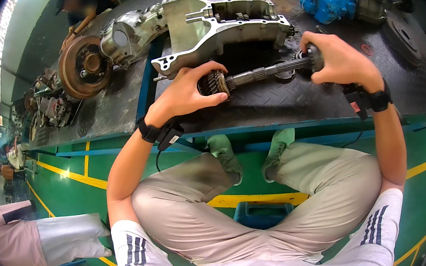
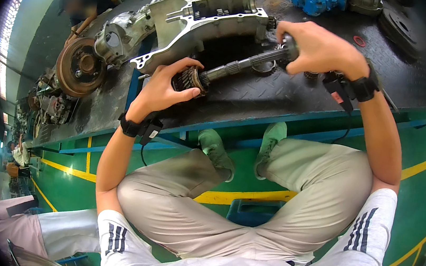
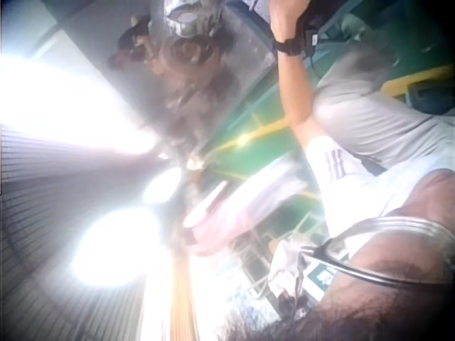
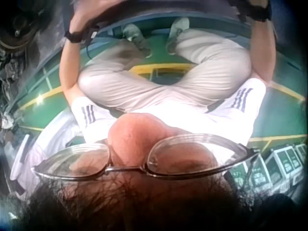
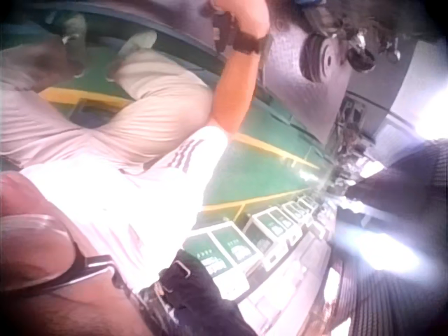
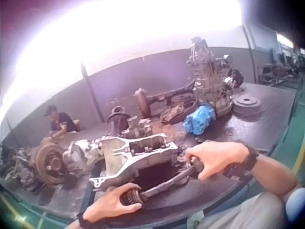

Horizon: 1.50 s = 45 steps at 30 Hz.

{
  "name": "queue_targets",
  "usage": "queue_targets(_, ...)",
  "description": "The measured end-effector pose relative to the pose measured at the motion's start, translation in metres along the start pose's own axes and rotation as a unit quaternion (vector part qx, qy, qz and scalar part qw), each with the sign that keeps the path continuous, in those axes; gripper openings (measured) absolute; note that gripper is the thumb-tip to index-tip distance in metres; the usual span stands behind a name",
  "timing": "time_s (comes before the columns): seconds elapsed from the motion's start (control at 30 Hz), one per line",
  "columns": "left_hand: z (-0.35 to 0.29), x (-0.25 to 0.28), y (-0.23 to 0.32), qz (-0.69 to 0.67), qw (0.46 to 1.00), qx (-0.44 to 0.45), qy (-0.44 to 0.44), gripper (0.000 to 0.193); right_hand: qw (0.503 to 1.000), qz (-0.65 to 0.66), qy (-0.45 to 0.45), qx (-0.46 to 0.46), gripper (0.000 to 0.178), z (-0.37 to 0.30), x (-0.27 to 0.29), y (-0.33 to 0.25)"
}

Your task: The person assembles a gearbox by sliding gears, bearings, and sync rings onto a metal shaft by hand, then positions the shaft assembly and other individual gears into a metal housing.

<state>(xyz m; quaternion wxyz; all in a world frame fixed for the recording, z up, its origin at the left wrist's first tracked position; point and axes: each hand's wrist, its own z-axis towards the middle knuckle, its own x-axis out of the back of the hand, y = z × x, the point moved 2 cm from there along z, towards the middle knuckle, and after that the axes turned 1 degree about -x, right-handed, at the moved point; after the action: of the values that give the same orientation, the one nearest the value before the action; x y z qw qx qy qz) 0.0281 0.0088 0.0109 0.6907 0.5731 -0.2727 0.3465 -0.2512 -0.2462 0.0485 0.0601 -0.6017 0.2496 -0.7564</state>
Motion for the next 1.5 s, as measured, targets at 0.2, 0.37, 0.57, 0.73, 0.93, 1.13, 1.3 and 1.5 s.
queue_targets(0.2, -0.006, 0.000, 0.001, -0.013, 1.000, 0.015, 0.005, 0.057, 0.991, -0.079, 0.093, -0.052, 0.048, -0.021, 0.042, 0.015)
queue_targets(0.37, -0.006, 0.004, 0.006, -0.007, 1.000, 0.009, -0.029, 0.059, 0.983, 0.003, 0.180, -0.020, 0.040, -0.005, 0.038, -0.044)
queue_targets(0.57, -0.002, -0.005, 0.015, 0.089, 0.995, -0.030, -0.041, 0.064, 0.988, 0.121, 0.081, -0.042, 0.057, 0.073, -0.038, -0.054)
queue_targets(0.73, -0.010, -0.002, 0.013, 0.110, 0.993, -0.042, -0.018, 0.069, 0.984, 0.171, -0.003, -0.058, 0.058, 0.110, -0.086, -0.062)
queue_targets(0.93, -0.011, -0.008, 0.012, 0.117, 0.990, -0.075, 0.003, 0.068, 0.993, 0.101, 0.032, -0.058, 0.058, 0.106, -0.107, -0.055)
queue_targets(1.13, -0.012, -0.005, 0.014, 0.135, 0.990, -0.049, -0.006, 0.068, 0.993, 0.102, 0.033, 0.056, 0.047, 0.099, -0.107, -0.043)
queue_targets(1.3, -0.010, -0.005, 0.015, 0.133, 0.990, -0.048, -0.010, 0.067, 0.994, 0.060, 0.027, 0.090, 0.047, 0.094, -0.101, -0.038)
queue_targets(1.5, -0.008, -0.003, 0.013, 0.117, 0.992, -0.053, -0.011, 0.065, 0.995, 0.038, 0.051, 0.083, 0.048, 0.100, -0.111, -0.042)
